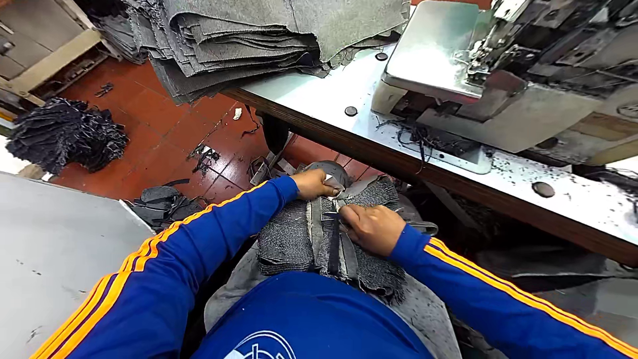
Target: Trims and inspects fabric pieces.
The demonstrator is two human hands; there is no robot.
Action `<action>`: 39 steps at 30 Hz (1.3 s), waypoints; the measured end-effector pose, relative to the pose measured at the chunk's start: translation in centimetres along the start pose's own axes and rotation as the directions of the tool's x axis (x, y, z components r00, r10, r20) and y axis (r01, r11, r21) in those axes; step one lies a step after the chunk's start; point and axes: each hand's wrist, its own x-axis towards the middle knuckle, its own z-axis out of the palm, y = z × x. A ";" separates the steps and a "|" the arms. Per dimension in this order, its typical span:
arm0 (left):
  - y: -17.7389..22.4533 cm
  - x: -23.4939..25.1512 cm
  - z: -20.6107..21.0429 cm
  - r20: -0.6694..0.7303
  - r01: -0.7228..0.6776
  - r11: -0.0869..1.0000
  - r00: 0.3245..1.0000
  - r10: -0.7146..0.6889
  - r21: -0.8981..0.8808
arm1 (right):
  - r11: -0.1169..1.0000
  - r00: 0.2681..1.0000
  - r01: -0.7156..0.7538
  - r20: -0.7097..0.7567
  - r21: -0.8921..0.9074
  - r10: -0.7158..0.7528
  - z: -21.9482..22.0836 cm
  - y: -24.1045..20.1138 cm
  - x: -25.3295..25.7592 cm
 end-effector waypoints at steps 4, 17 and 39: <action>0.4 0.7 0.5 -0.052 0.056 0.998 0.997 -0.056 0.003 | 0.999 0.991 0.013 -0.130 -0.032 -0.017 0.6 0.0 -1.1; 0.5 0.9 0.8 -0.020 0.061 0.998 0.998 -0.061 0.029 | 0.998 0.993 0.048 -0.104 -0.029 -0.051 0.4 0.4 -0.7; 3.6 -7.5 9.3 -0.521 0.098 0.914 0.843 0.134 0.393 | 0.871 0.928 -0.332 -0.041 0.363 0.371 -2.5 1.9 -4.8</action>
